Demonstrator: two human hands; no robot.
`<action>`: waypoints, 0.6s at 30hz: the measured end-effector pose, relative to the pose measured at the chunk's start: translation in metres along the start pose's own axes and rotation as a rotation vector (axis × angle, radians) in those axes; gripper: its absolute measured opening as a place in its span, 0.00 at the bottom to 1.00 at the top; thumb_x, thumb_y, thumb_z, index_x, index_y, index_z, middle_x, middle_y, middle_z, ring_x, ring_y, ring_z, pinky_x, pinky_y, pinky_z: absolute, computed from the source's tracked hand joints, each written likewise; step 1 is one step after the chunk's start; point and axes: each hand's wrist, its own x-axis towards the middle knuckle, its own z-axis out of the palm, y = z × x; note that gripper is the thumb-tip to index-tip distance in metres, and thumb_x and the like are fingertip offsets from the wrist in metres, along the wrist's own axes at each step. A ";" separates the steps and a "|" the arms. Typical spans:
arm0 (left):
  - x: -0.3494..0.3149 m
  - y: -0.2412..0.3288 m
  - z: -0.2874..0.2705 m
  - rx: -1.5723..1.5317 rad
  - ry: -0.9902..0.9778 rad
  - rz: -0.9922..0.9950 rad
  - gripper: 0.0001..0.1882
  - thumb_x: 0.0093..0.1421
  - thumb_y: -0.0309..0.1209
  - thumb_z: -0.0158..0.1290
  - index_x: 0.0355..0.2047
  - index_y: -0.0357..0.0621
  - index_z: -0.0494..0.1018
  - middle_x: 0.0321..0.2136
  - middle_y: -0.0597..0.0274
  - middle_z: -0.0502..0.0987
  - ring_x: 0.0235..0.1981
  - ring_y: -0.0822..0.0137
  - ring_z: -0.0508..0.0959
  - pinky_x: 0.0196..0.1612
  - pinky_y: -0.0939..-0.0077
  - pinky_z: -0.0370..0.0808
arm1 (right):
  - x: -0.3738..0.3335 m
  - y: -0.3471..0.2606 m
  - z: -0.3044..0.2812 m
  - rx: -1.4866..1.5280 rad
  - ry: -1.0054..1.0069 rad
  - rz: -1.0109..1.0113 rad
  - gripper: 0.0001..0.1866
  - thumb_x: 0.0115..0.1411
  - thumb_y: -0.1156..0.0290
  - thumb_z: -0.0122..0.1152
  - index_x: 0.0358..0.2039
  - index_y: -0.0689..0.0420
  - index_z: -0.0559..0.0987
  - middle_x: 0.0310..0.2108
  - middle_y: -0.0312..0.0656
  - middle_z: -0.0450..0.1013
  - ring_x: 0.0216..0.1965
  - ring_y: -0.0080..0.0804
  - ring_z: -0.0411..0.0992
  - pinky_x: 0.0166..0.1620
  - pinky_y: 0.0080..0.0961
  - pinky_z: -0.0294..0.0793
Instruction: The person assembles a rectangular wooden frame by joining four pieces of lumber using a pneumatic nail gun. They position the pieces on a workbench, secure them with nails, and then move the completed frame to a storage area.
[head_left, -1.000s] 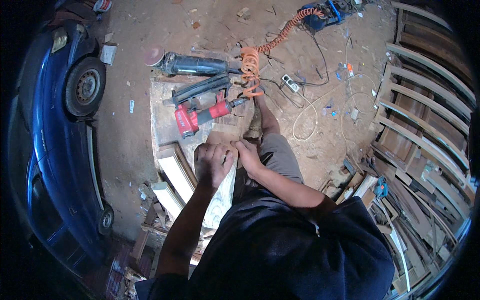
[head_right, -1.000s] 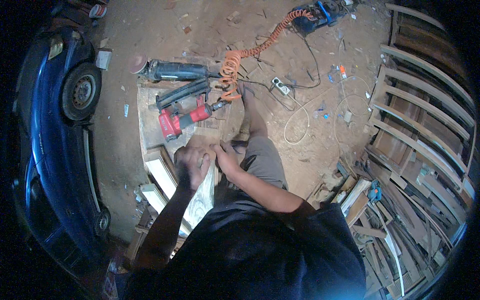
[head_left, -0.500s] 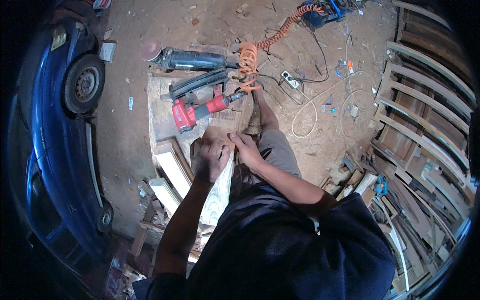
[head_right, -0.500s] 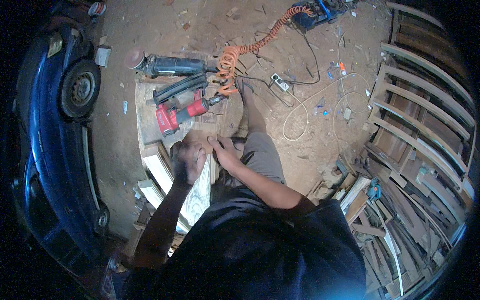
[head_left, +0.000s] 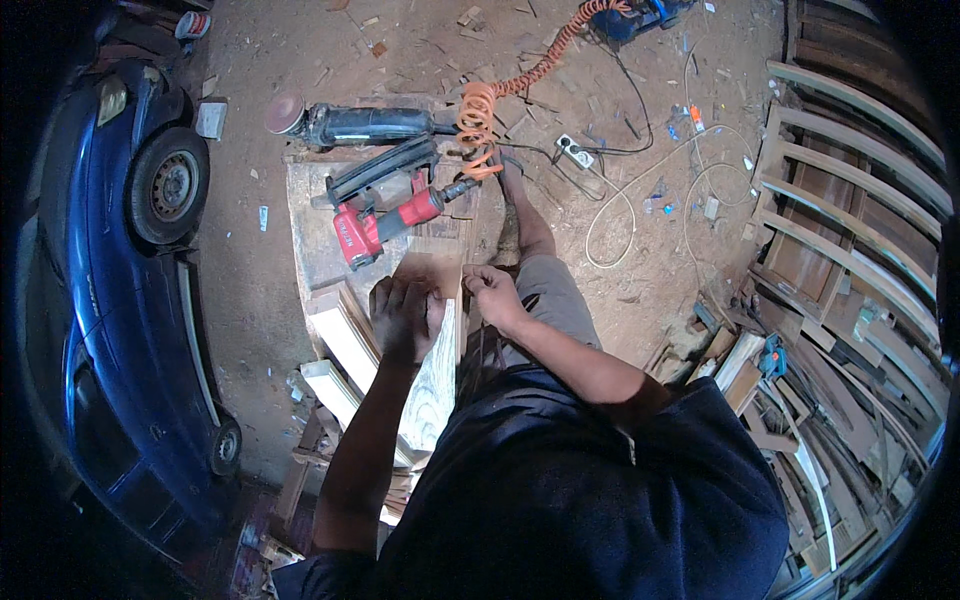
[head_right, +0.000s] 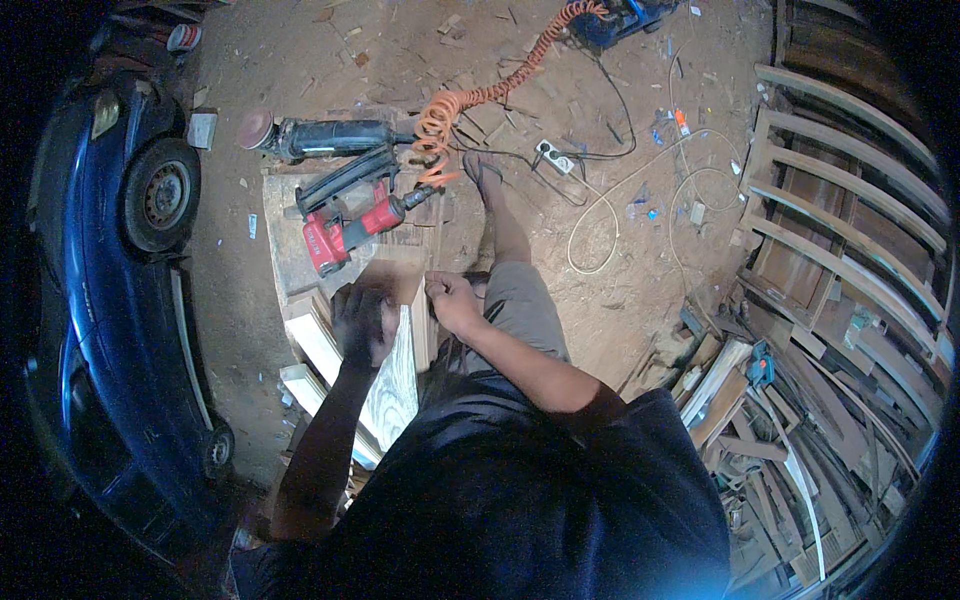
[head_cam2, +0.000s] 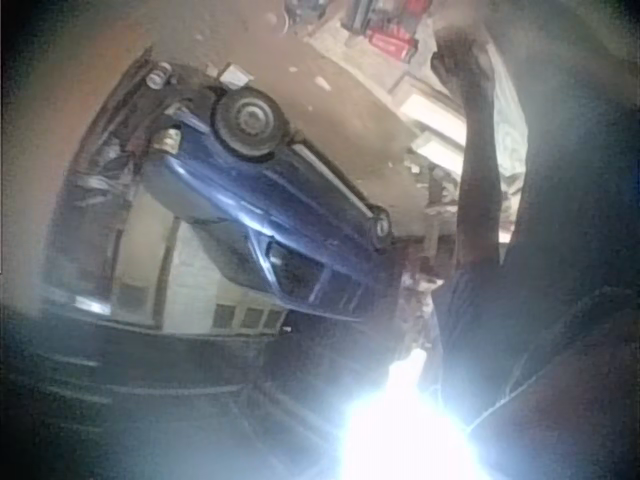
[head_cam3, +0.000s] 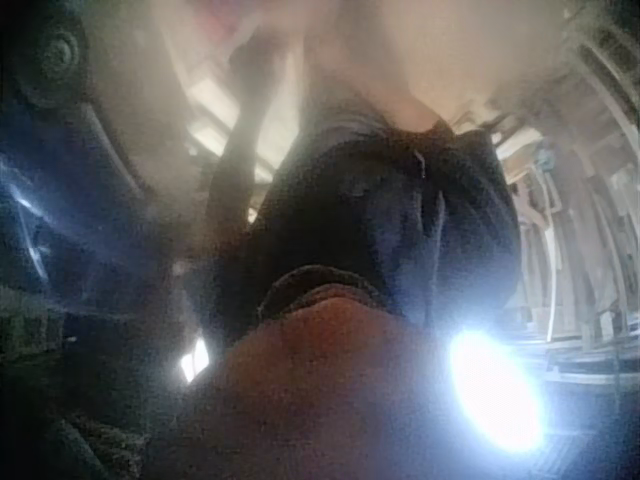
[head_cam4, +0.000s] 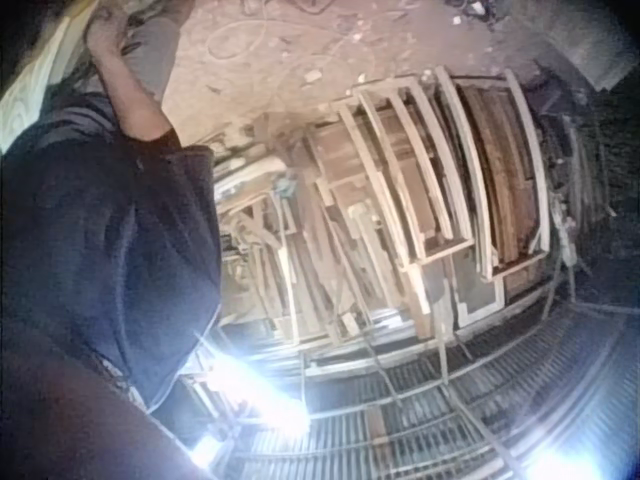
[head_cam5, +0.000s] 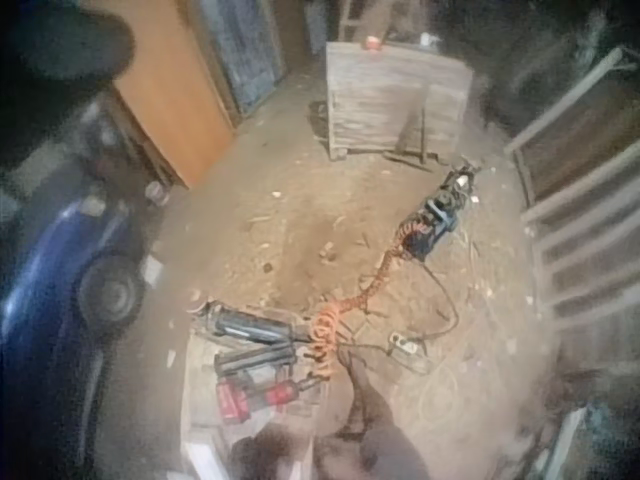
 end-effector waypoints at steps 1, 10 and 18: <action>0.001 0.000 -0.001 -0.010 -0.005 0.008 0.08 0.58 0.36 0.57 0.34 0.46 0.77 0.37 0.52 0.79 0.44 0.45 0.74 0.48 0.50 0.71 | -0.003 -0.003 0.002 -0.058 0.030 -0.025 0.14 0.68 0.74 0.56 0.49 0.67 0.82 0.40 0.42 0.81 0.39 0.23 0.76 0.47 0.22 0.75; 0.004 0.002 -0.007 -0.175 0.072 -0.097 0.11 0.67 0.34 0.51 0.39 0.38 0.75 0.40 0.49 0.78 0.43 0.46 0.76 0.49 0.51 0.71 | -0.009 -0.020 0.009 -0.248 0.082 -0.055 0.15 0.64 0.76 0.59 0.50 0.67 0.82 0.35 0.37 0.81 0.36 0.22 0.76 0.44 0.20 0.75; -0.014 -0.051 0.037 -1.283 0.077 -0.782 0.20 0.73 0.38 0.50 0.57 0.36 0.71 0.47 0.55 0.78 0.49 0.67 0.77 0.55 0.71 0.73 | 0.003 -0.022 0.000 0.219 -0.056 0.152 0.23 0.63 0.66 0.61 0.53 0.71 0.79 0.46 0.51 0.79 0.55 0.36 0.73 0.62 0.29 0.66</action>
